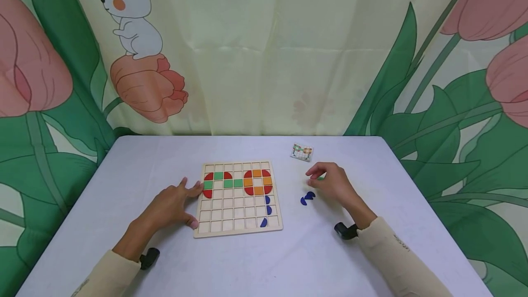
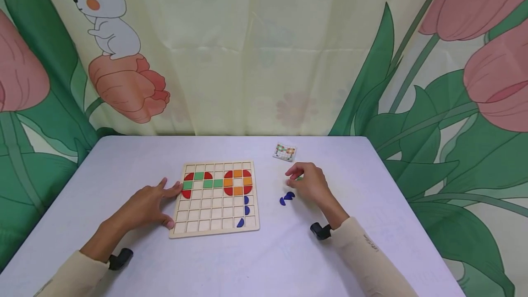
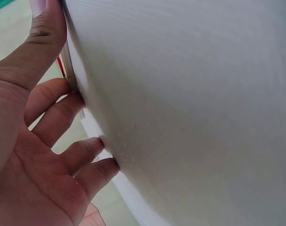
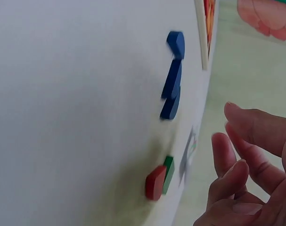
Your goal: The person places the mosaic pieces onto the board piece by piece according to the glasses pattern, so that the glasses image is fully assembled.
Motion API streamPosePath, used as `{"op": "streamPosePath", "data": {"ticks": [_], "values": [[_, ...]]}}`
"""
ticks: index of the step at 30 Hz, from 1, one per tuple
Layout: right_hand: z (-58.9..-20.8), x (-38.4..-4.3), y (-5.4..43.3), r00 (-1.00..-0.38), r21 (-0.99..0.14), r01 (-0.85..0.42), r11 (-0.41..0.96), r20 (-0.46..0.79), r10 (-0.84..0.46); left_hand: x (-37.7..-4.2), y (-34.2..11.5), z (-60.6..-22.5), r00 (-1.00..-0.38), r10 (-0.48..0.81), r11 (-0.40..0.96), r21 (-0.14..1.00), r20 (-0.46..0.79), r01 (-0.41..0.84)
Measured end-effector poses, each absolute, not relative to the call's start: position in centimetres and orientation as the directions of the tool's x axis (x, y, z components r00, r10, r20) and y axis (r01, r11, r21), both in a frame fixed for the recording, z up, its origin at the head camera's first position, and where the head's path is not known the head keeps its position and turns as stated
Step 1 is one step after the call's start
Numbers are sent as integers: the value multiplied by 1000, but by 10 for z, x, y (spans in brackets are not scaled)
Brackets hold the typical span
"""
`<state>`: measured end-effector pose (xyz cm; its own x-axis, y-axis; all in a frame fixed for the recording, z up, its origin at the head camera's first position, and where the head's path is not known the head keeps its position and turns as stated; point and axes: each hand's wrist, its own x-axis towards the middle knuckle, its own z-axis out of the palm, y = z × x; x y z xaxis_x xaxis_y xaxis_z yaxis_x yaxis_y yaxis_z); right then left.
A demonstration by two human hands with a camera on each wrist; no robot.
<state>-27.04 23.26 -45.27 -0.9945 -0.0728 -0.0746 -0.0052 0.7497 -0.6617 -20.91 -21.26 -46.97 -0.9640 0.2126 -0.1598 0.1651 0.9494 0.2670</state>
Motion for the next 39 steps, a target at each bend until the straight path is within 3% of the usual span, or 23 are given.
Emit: {"op": "streamPosePath", "data": {"ticks": [13, 27, 39], "values": [[-460, -279, 262, -987, -618, 99, 780, -160, -1, -210, -213, -474, -966, 216, 945, 281, -141, 170], [-470, -288, 263, -986, -584, 98, 806, -168, -3, -209, -213, -473, -967, 214, 945, 279, -138, 170], [-473, -290, 248, -983, -690, 30, 723, -150, -102, -209, -212, -473, -967, 207, 947, 279, -146, 161]]}}
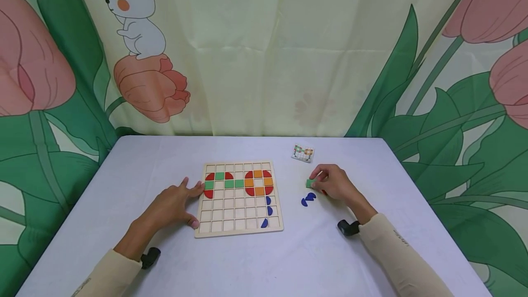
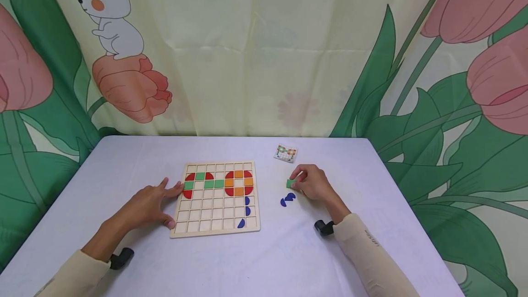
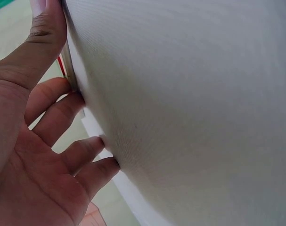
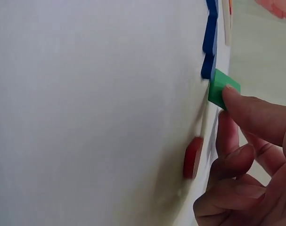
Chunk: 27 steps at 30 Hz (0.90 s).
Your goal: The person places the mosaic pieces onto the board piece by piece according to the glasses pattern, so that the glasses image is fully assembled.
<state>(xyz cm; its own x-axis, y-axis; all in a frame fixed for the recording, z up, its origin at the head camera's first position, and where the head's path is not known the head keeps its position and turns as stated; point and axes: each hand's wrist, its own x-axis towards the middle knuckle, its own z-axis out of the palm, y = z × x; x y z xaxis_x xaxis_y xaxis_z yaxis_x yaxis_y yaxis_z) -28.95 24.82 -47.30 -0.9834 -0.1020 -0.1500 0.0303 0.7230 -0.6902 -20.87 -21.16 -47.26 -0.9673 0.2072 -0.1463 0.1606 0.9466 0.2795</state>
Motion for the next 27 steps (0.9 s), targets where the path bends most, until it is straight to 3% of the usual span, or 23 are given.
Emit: {"op": "streamPosePath", "data": {"ticks": [27], "values": [[-462, -272, 146, -960, -782, -151, 605, -30, -279, -209, -211, -474, -968, 218, 945, 273, -127, 177]]}}
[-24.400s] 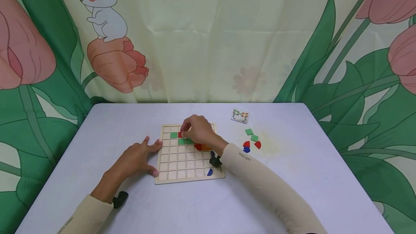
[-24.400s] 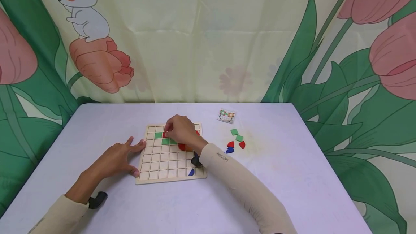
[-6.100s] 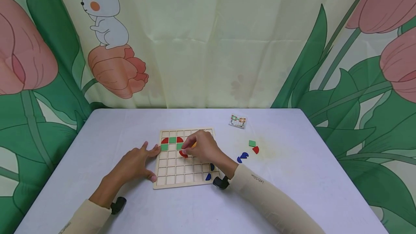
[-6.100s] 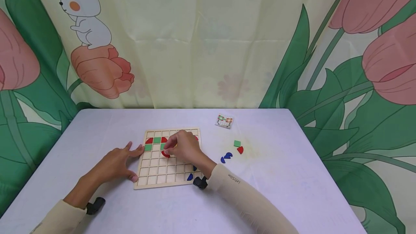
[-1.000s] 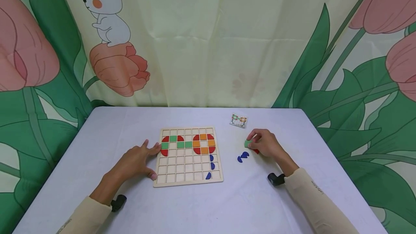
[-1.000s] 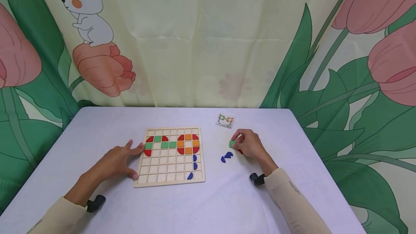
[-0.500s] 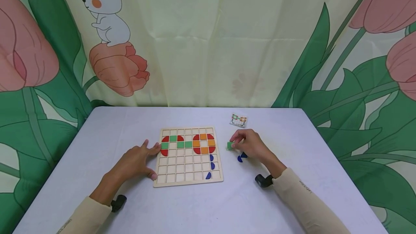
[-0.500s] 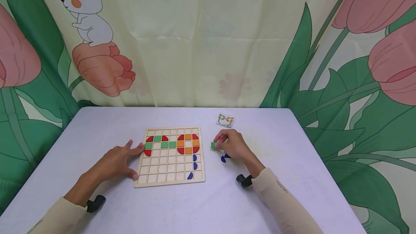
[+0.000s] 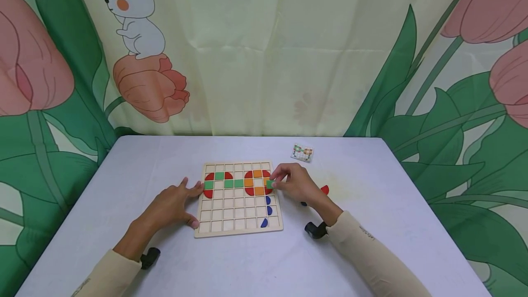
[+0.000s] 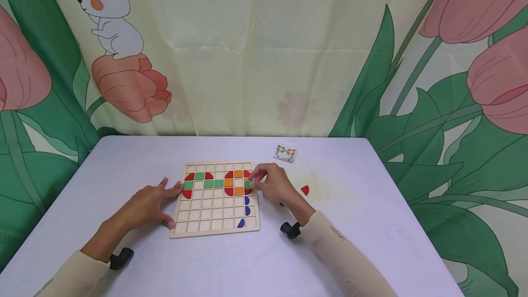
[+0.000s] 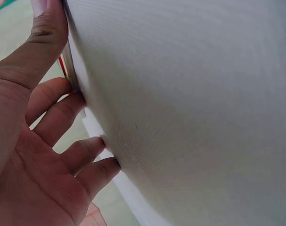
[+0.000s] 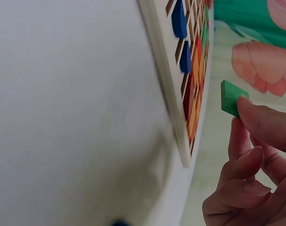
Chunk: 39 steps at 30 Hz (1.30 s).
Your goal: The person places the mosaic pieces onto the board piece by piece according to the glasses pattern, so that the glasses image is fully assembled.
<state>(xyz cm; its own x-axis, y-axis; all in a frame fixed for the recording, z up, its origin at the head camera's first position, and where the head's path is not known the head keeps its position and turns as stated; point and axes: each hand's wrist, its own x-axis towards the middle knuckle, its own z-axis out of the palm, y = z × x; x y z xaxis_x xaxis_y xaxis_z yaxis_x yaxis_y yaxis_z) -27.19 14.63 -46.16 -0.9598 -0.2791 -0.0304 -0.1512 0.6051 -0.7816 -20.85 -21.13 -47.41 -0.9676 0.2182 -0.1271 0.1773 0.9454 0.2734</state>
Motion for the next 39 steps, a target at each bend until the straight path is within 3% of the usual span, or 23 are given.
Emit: {"op": "streamPosePath", "data": {"ticks": [21, 39], "values": [[-458, -269, 81, -895, -802, -281, 527, 21, -445, -209, -212, -476, -967, 216, 945, 277, -134, 173], [-462, -269, 32, -911, -763, -233, 603, -45, -409, -211, -213, -478, -966, 223, 946, 268, -130, 182]]}}
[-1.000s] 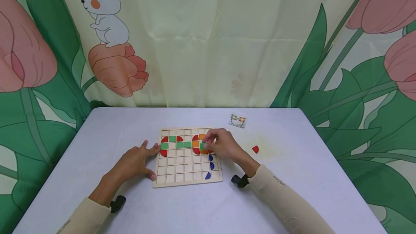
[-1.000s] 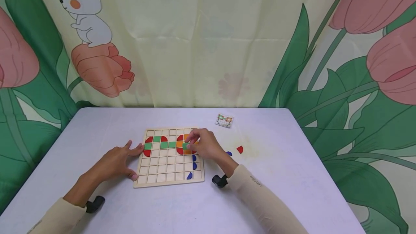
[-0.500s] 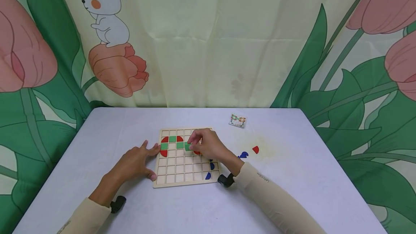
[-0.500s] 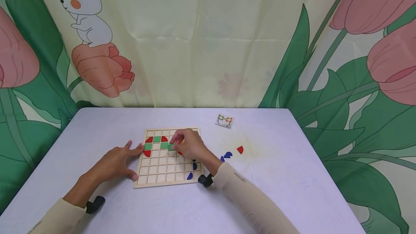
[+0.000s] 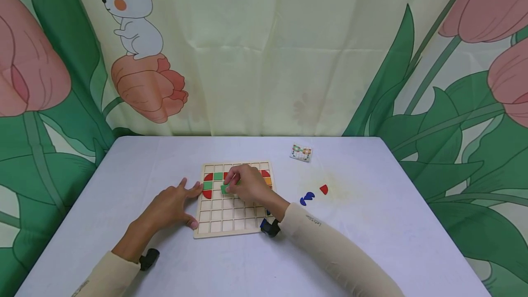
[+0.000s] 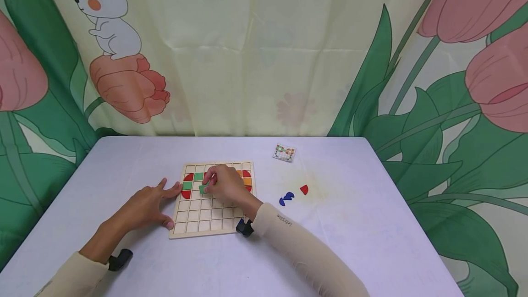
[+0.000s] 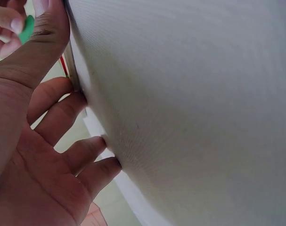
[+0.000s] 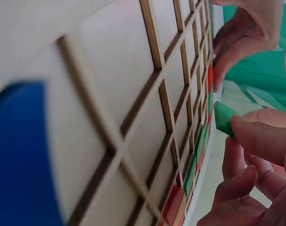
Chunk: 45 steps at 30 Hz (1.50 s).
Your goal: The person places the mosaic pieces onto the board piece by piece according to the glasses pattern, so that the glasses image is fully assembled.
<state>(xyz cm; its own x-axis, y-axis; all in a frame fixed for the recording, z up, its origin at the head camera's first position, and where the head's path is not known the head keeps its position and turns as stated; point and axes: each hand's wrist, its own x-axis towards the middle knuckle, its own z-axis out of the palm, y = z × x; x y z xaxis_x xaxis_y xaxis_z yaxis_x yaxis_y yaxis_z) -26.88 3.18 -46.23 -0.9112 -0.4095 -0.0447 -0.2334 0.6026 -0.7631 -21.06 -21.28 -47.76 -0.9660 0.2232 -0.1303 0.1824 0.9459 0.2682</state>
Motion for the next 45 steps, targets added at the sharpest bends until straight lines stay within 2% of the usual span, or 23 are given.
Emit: {"op": "streamPosePath", "data": {"ticks": [10, 22, 45], "values": [[-470, -270, 14, -920, -703, -233, 671, -63, -386, -211, -212, -477, -966, 228, 945, 268, -126, 188], [-465, -268, 0, -902, -574, -335, 747, -33, -430, -211, -212, -475, -967, 224, 944, 271, -119, 185], [-464, -267, 1, -890, -569, -341, 748, -61, -452, -212, -213, -479, -965, 228, 945, 270, -129, 187]]}}
